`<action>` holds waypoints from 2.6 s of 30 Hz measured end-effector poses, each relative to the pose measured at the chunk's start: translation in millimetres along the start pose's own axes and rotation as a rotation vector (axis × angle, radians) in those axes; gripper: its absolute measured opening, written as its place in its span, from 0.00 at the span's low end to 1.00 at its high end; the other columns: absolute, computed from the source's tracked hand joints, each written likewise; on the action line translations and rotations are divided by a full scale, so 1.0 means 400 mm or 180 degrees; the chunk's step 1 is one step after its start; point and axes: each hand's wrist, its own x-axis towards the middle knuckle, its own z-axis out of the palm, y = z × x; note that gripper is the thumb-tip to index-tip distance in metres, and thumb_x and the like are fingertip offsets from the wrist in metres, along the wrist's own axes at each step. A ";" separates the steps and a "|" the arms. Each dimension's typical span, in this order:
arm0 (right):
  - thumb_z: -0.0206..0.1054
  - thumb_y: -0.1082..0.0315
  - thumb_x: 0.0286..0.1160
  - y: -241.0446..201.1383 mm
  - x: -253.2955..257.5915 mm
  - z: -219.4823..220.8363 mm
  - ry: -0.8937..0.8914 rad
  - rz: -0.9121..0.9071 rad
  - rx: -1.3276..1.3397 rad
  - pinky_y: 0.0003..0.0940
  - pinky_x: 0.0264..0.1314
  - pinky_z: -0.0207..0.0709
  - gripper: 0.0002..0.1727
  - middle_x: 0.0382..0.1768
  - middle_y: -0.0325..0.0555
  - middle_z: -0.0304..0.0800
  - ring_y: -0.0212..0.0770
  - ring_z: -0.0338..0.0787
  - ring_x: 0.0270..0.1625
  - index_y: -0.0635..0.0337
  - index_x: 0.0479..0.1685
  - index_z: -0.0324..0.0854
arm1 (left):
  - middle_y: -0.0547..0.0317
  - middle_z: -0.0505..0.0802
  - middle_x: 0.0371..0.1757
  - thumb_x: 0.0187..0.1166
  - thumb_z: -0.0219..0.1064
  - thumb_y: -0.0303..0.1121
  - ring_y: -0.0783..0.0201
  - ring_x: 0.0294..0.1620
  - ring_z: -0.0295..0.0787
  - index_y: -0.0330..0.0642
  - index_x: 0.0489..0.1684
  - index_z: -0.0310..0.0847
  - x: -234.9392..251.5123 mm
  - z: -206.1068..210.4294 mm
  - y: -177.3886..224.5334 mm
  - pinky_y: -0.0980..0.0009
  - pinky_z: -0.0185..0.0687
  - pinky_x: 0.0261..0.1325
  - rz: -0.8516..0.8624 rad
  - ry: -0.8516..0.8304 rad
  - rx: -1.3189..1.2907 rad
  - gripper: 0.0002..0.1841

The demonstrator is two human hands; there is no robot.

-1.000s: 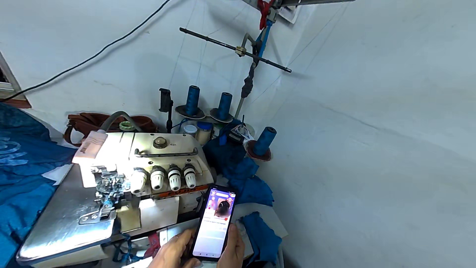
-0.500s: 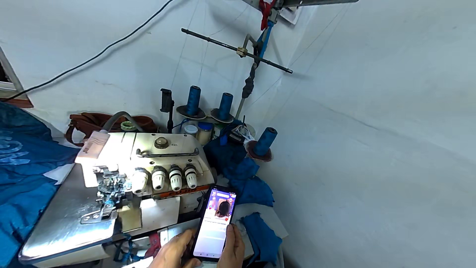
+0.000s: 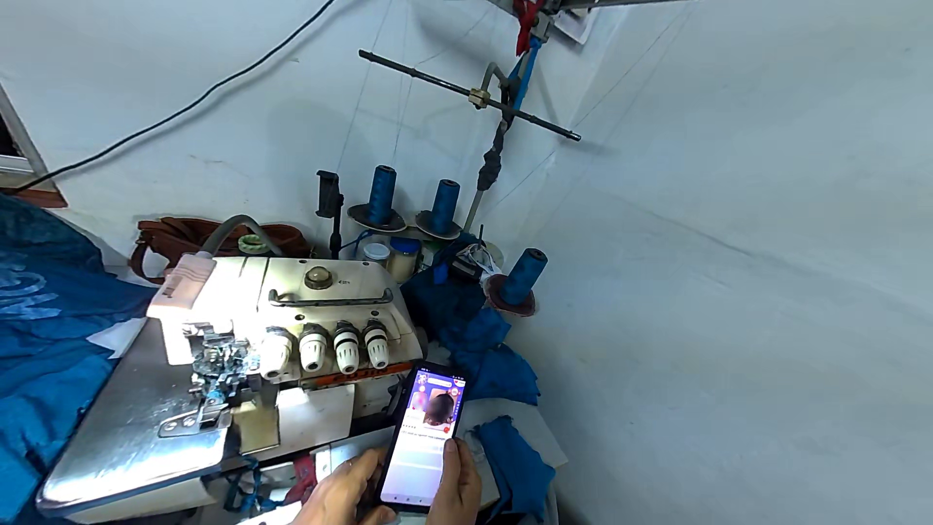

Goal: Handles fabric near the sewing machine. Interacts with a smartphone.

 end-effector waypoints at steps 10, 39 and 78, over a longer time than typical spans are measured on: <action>0.51 0.73 0.88 -0.003 0.002 0.005 0.0014 0.0058 -0.0087 0.18 0.44 0.85 0.15 0.31 0.42 0.90 0.22 0.90 0.35 0.73 0.45 0.84 | 0.45 0.92 0.42 0.67 0.79 0.38 0.47 0.44 0.91 0.30 0.62 0.81 0.001 -0.004 0.006 0.46 0.86 0.54 -0.0020 -0.0018 -0.0027 0.27; 0.46 0.73 0.87 0.019 0.008 -0.023 -0.0405 0.0015 0.0466 0.22 0.55 0.86 0.18 0.41 0.44 0.91 0.25 0.91 0.45 0.75 0.54 0.80 | 0.48 0.93 0.42 0.67 0.79 0.38 0.51 0.43 0.92 0.33 0.63 0.81 0.001 -0.001 0.000 0.48 0.87 0.53 -0.0047 -0.0009 -0.0082 0.27; 0.49 0.80 0.75 0.035 0.017 -0.050 -0.0833 0.0014 0.0816 0.25 0.60 0.85 0.17 0.47 0.46 0.91 0.28 0.91 0.51 0.76 0.58 0.77 | 0.48 0.93 0.45 0.67 0.79 0.39 0.51 0.46 0.92 0.34 0.65 0.81 0.001 -0.001 0.001 0.48 0.87 0.55 -0.0091 -0.0035 -0.0058 0.28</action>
